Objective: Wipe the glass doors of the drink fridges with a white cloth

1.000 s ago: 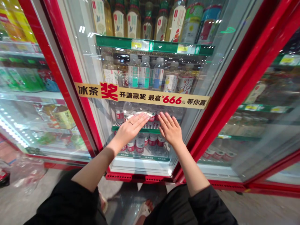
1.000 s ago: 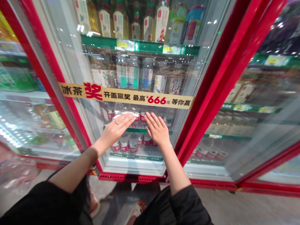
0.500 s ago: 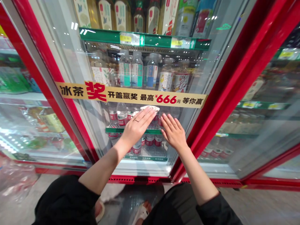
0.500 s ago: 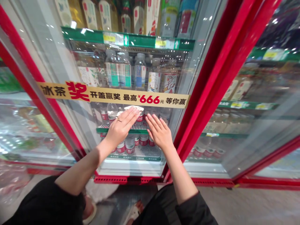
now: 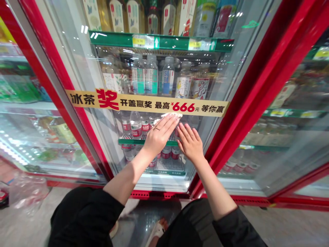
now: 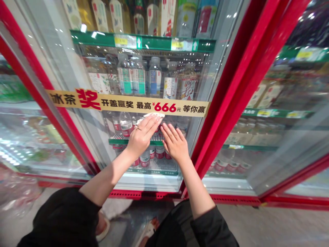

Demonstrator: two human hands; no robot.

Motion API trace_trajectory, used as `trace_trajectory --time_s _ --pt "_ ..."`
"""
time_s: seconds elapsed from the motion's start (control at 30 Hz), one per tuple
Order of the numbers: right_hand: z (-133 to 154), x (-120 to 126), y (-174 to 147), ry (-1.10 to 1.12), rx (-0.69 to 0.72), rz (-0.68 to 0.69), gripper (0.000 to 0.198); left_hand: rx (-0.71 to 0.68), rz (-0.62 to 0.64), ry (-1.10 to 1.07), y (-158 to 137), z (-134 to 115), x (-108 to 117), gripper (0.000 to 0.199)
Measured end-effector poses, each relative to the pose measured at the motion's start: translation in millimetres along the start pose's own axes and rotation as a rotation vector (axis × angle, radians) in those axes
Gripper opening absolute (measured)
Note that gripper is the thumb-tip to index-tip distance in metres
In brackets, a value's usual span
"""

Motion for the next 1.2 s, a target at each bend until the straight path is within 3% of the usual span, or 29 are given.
trace_trajectory --time_s 0.2,0.3,0.43,0.63,0.77,0.93,1.07,1.2 --pt "-5.4 11.6 6.4 0.078 0.015 0.058 0.079 -0.115 0.108 0.019 -24.6 10.4 24.1 0.075" --pt "-11.5 17.0 8.3 0.070 0.018 0.034 0.081 -0.077 0.129 0.014 -23.2 17.7 32.7 0.084" --pt "-20.7 12.9 5.5 0.033 -0.051 0.016 0.078 0.040 0.076 -0.029 -4.3 12.3 20.4 0.083" --pt "-24.1 -3.4 -4.3 0.014 -0.067 0.028 0.072 0.078 0.068 -0.078 4.6 -6.7 -6.9 0.068" --pt "-25.4 -4.7 -6.7 0.019 -0.057 0.037 0.070 0.029 0.140 -0.084 -10.7 -3.4 1.5 0.065" --pt "-25.0 -3.9 -6.9 0.009 -0.021 -0.021 0.067 -0.037 0.129 -0.072 -14.5 -0.8 15.1 0.063" --pt "-24.6 -2.6 -6.3 -0.003 -0.022 -0.029 0.065 0.069 0.152 -0.088 5.4 -7.9 3.1 0.061" --pt "-28.7 8.7 -1.1 0.040 -0.002 0.027 0.066 0.070 0.145 -0.083 8.7 -13.8 -5.4 0.058"
Point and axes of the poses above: each hand's wrist, its own y-axis towards the middle knuckle, its own x-axis out of the back of the hand, z = x × y, the point moved 2 cm from there along y, towards the middle knuckle, and after that the axes turned 12 degrees about -z, right-handed, at the moved point
